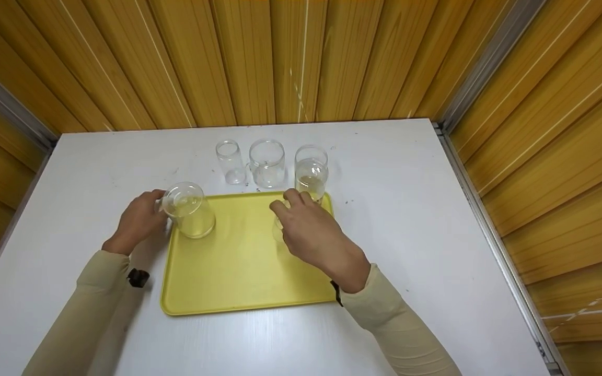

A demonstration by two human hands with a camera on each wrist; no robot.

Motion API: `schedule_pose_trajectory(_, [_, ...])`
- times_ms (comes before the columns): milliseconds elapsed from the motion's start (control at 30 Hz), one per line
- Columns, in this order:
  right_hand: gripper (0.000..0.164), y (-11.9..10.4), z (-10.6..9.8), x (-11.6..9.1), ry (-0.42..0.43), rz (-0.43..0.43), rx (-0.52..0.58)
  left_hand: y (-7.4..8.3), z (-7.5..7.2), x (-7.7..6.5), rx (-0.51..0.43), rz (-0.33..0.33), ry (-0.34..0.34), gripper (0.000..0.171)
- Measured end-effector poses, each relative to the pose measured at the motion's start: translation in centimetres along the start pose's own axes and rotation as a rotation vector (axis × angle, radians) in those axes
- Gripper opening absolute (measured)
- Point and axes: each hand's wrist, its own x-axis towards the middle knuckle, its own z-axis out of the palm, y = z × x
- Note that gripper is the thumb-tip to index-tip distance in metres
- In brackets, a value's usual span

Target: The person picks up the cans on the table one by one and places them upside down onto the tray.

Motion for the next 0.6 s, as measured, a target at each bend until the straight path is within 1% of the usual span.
schedule_pose_trajectory(200, [0.044,0.2,0.0,-0.9,-0.046,0.058,0.012,0.1,0.4,0.4,0.023,-0.014,-0.006,0.047])
schedule_pose_trajectory(367, [0.044,0.5,0.0,-1.5,-0.051,0.073,-0.005,-0.1,0.7,0.7,0.043,-0.025,-0.019,0.045])
schedule_pose_trajectory(600, [0.045,0.6,-0.2,-2.4,-0.062,0.088,-0.025,-0.2,0.9,0.6,0.055,0.001,-0.014,0.043])
